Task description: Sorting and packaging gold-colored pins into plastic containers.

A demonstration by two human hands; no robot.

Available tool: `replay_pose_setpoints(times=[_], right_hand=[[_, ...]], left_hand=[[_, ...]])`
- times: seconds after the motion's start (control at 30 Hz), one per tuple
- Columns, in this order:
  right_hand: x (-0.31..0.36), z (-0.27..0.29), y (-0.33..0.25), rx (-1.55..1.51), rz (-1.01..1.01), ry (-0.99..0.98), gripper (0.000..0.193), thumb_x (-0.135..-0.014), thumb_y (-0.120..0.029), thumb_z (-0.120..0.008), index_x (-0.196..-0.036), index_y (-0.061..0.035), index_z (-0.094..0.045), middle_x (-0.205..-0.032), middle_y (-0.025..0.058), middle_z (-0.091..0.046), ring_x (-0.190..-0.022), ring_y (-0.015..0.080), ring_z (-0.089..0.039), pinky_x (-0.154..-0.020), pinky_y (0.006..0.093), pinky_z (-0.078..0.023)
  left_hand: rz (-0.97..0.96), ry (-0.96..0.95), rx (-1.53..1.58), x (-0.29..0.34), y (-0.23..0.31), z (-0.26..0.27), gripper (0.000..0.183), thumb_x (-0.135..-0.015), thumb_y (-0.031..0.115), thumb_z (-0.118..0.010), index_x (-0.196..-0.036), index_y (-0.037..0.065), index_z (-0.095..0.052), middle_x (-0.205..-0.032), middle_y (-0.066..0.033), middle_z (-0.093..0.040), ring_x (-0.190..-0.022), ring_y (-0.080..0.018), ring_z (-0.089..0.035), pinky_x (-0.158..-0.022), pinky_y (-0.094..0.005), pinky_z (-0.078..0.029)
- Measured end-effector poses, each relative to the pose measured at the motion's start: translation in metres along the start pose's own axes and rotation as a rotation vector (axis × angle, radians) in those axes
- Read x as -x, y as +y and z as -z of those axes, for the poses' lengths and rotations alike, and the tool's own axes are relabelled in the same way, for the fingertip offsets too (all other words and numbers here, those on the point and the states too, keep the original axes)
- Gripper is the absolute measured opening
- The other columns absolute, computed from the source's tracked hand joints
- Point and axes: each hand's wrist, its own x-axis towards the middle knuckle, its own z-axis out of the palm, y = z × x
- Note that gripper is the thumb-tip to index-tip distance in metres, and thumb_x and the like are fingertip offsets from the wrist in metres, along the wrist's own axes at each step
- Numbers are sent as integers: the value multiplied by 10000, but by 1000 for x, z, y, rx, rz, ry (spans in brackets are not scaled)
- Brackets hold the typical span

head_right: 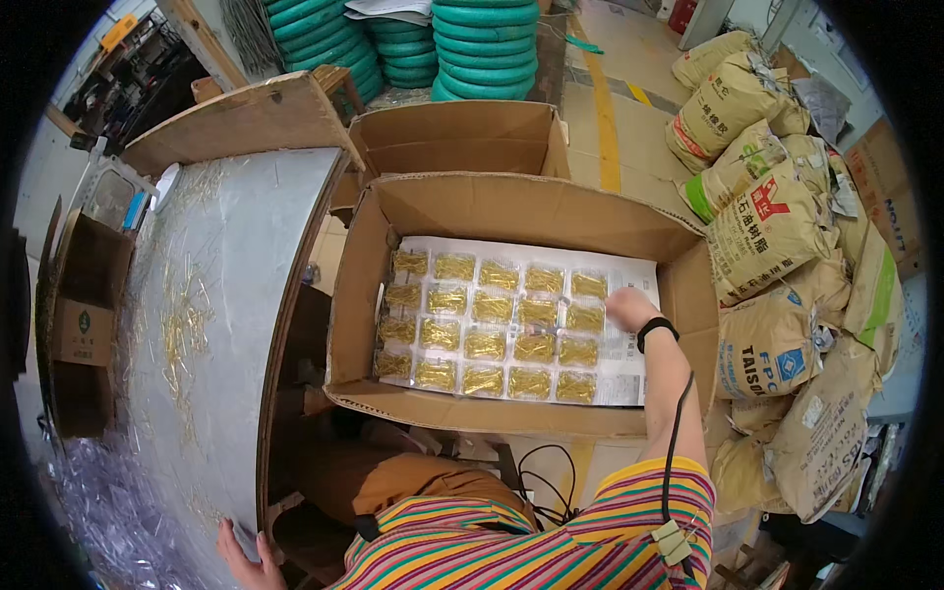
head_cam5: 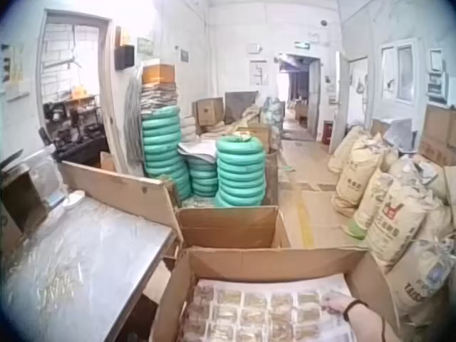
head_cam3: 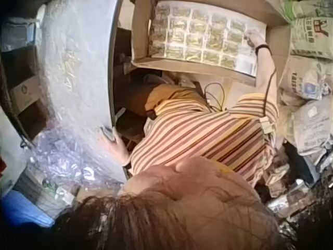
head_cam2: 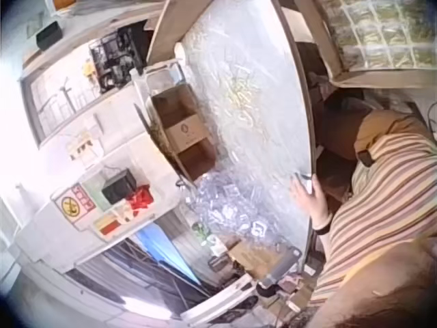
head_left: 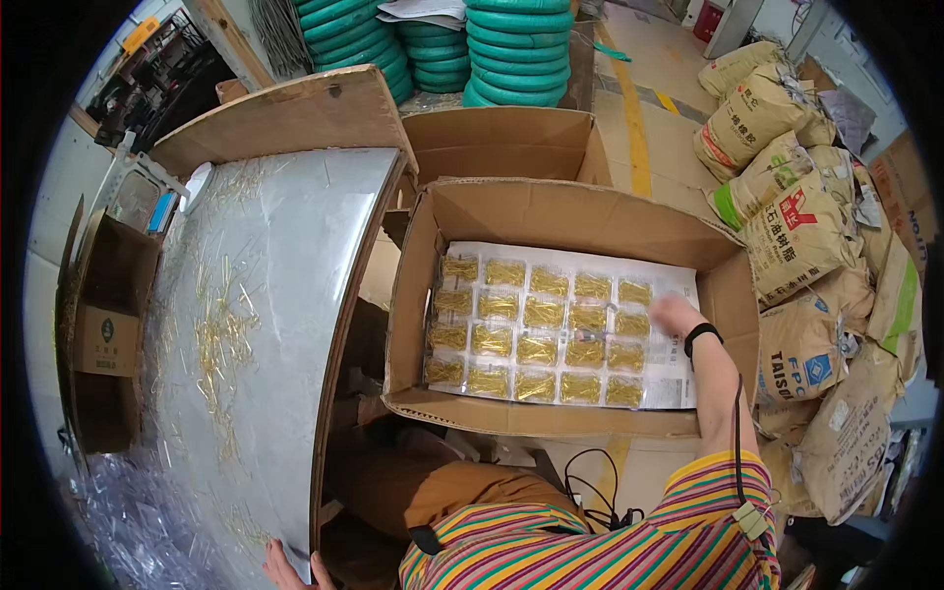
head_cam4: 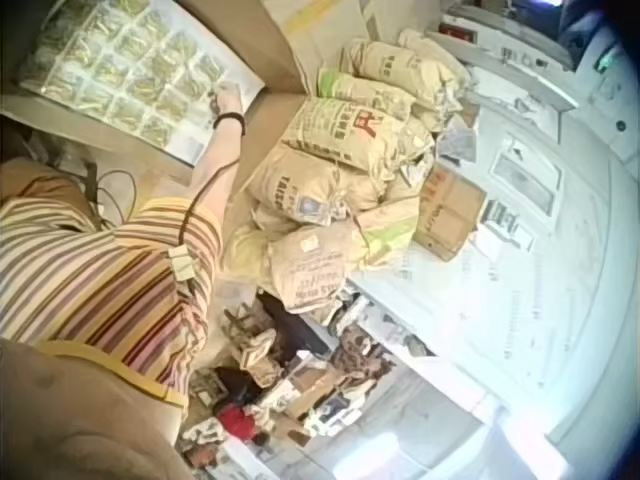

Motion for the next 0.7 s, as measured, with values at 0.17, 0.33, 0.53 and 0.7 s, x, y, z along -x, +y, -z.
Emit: replay_pose_setpoints(times=[0.17,0.33,0.53,0.7], right_hand=[[7,-8,-22,77,46,63,195,-993,-199,-625,-856,-65,-590,-653,11,-578,-466,103,-468,-407,287,-368],[6,-8,-11,130,103,126,237,-976,-255,-653,-843,-63,-618,-644,22,-598,-479,112,-486,-415,303,-376],[-6,-4,-24,-21,182,463,307,-945,-345,-648,-990,-43,-672,-730,18,-608,-552,107,-496,-473,309,-395],[51,-59,-111,-163,552,268,170,-1009,-236,-570,-1101,-112,-640,-822,-16,-595,-586,44,-482,-467,218,-380]], left_hand=[[-69,72,12,2,-7,-14,567,-952,325,-708,-1375,-24,-565,-1338,-275,-592,-1219,-470,-531,-1063,-526,-394],[-21,57,36,16,-23,-16,586,-946,351,-711,-1381,-11,-565,-1340,-269,-594,-1229,-476,-524,-1103,-539,-366],[77,61,201,39,-64,-33,595,-902,210,-716,-1416,-8,-511,-1400,-245,-554,-1315,-445,-481,-1175,-526,-278],[119,119,199,42,-75,-35,623,-863,158,-724,-1408,-33,-488,-1405,-237,-537,-1359,-433,-453,-1200,-574,-224]])
